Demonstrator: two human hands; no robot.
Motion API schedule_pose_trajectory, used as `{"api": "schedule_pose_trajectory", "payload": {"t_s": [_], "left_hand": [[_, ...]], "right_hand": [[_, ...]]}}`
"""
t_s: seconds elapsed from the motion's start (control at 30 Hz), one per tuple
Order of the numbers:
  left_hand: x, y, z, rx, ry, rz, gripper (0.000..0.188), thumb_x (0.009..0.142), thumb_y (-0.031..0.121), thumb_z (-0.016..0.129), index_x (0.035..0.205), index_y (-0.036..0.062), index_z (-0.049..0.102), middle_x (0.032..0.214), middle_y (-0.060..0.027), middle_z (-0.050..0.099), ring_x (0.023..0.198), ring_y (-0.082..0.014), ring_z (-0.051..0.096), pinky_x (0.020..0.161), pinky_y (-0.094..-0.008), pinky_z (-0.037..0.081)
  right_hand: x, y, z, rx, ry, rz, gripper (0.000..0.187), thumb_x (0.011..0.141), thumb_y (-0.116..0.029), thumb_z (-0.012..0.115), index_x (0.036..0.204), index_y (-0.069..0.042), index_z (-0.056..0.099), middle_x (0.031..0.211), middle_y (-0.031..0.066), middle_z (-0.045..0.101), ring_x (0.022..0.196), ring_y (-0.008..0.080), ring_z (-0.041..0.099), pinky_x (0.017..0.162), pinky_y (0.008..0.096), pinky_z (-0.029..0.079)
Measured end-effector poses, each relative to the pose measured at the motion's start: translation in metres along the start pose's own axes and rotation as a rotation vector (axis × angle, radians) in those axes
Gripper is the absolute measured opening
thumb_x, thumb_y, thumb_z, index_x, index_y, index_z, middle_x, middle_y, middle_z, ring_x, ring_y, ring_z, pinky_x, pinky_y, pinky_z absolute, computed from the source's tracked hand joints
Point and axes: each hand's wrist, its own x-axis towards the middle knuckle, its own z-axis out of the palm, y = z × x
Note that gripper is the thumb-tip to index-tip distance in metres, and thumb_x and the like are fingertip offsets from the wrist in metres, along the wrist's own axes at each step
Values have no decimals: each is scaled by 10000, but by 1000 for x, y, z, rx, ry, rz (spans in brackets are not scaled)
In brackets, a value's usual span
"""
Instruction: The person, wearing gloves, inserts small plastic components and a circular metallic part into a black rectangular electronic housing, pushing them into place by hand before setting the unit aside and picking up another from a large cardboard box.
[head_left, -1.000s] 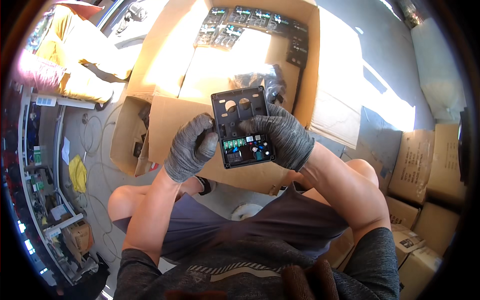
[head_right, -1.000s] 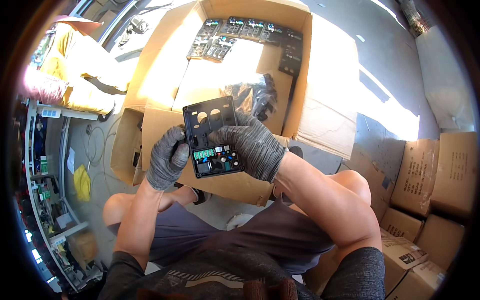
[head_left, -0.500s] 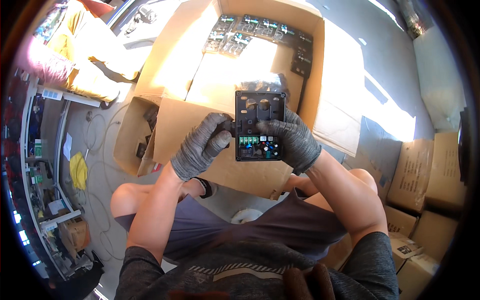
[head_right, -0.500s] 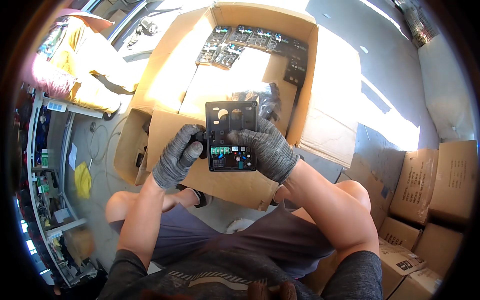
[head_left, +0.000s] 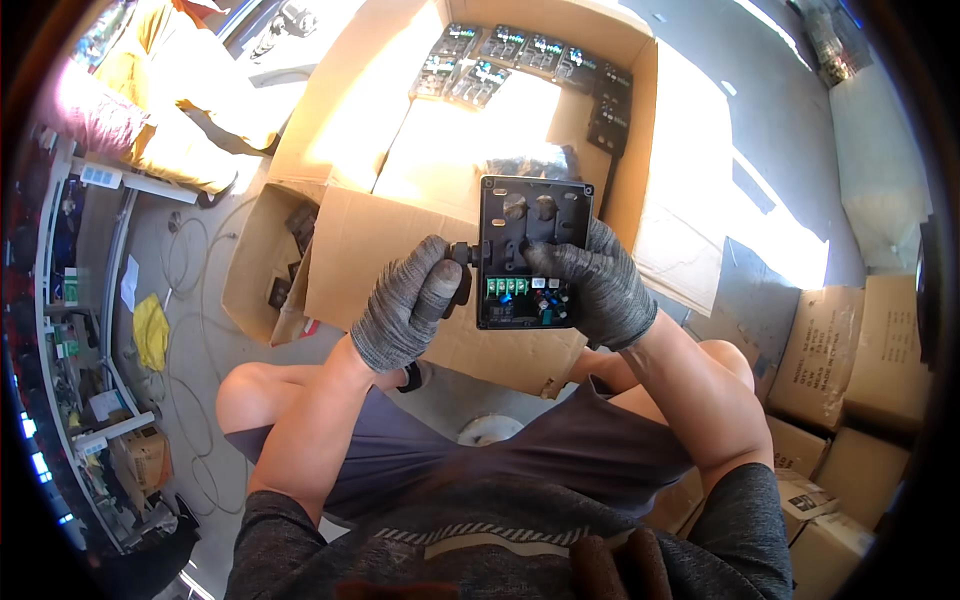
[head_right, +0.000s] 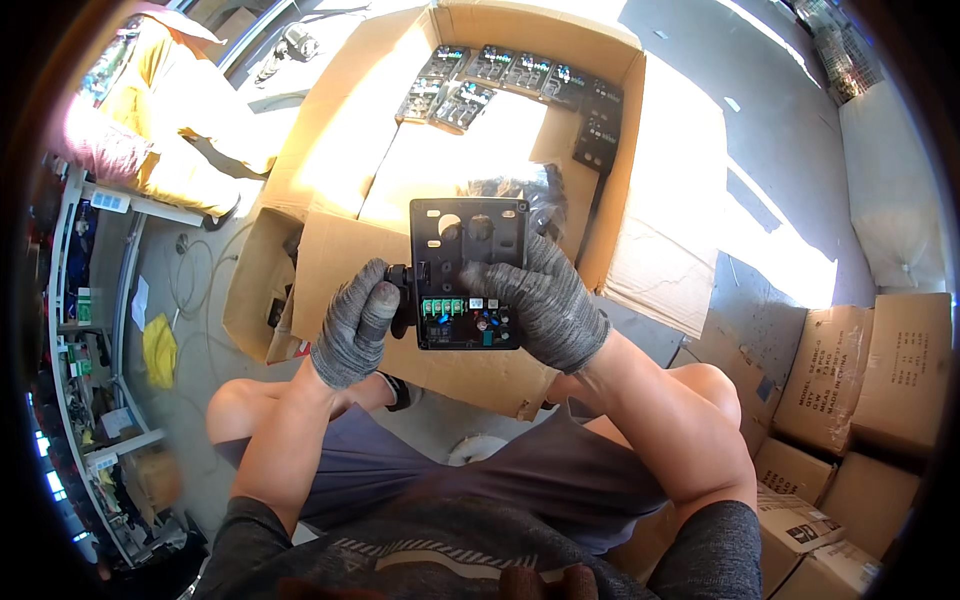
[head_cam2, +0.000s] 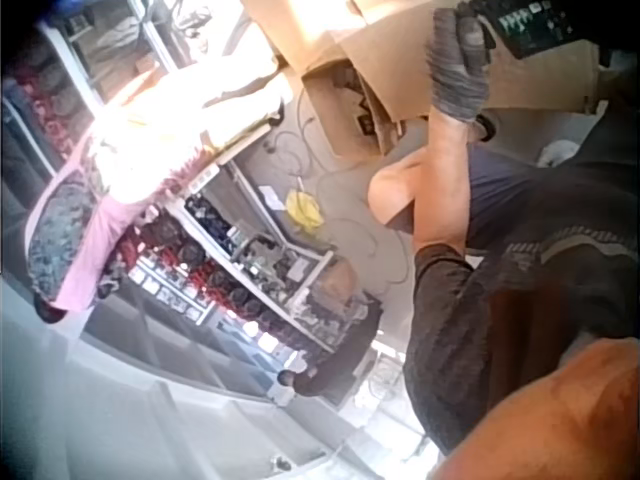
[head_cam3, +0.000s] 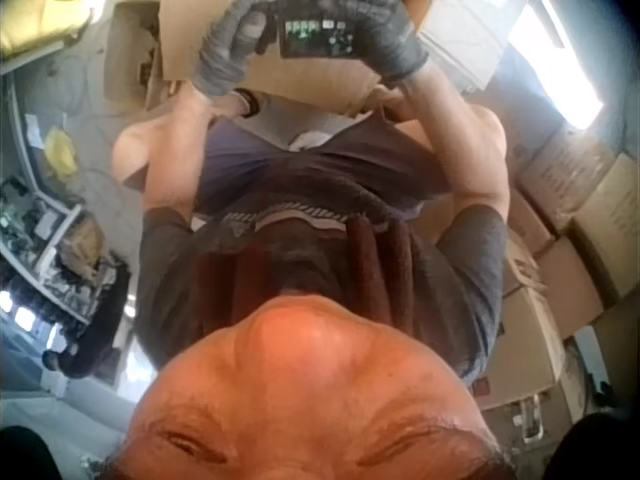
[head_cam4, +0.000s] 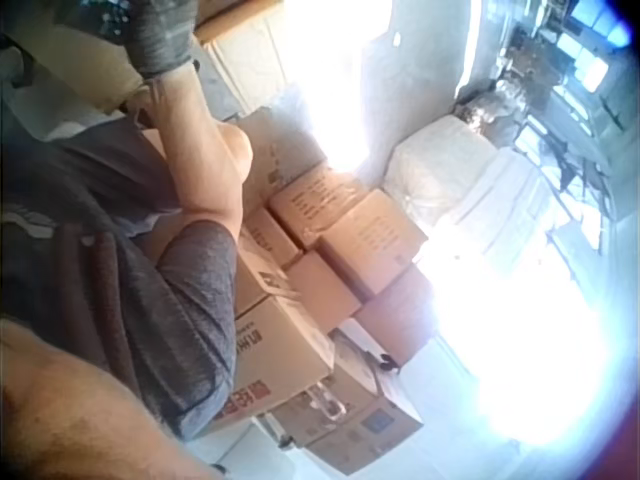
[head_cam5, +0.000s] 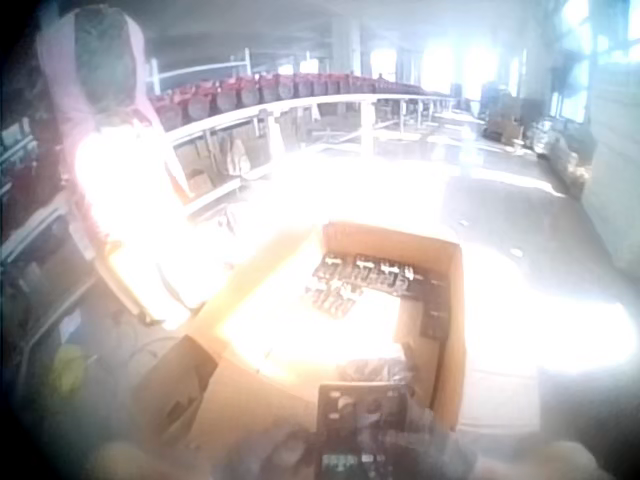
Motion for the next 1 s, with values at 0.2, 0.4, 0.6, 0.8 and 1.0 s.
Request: {"api": "schedule_pose_trajectory", "payload": {"t_s": [0.2, 0.4, 0.6, 0.8, 1.0], "left_hand": [[8, -6, 7, -65, -2, 71, 297, 987, 105, 572, 1248, 16, 460, 964, -140, 590, 804, -261, 590, 753, -371, 502], [14, -9, 7, -135, -24, 91, 264, 972, 88, 583, 1205, 14, 484, 943, -139, 565, 793, -281, 592, 758, -394, 508], [12, -18, 11, -120, -8, 176, 276, 1011, 252, 575, 1140, 14, 524, 907, -123, 594, 747, -216, 590, 649, -333, 490], [3, 4, 4, -612, -106, -674, 558, 1028, 577, 407, 1050, 44, 574, 780, -29, 613, 681, -112, 570, 615, -268, 450], [14, 5, 18, -236, 166, -106, 427, 1051, 433, 469, 964, 28, 570, 782, -40, 598, 675, -134, 562, 639, -295, 473]], "right_hand": [[-4, -1, 6, 73, 18, 96, 497, 827, -167, 749, 1274, -27, 581, 1105, 70, 678, 995, 186, 675, 880, 354, 570], [-5, -7, 7, 65, 9, 113, 481, 819, -168, 752, 1252, -25, 600, 1117, 73, 677, 998, 183, 672, 883, 345, 567], [-7, -8, 4, 30, 1, 147, 486, 825, -156, 764, 1263, -32, 593, 1119, 67, 675, 1010, 181, 669, 896, 350, 567], [-7, -6, 3, -68, -40, 54, 409, 886, -119, 708, 1273, -39, 602, 1139, 58, 684, 1047, 156, 653, 944, 318, 535], [-3, -4, 1, -39, -15, 56, 387, 891, -120, 699, 1258, -36, 607, 1122, 60, 687, 1039, 157, 655, 926, 315, 544]]}}
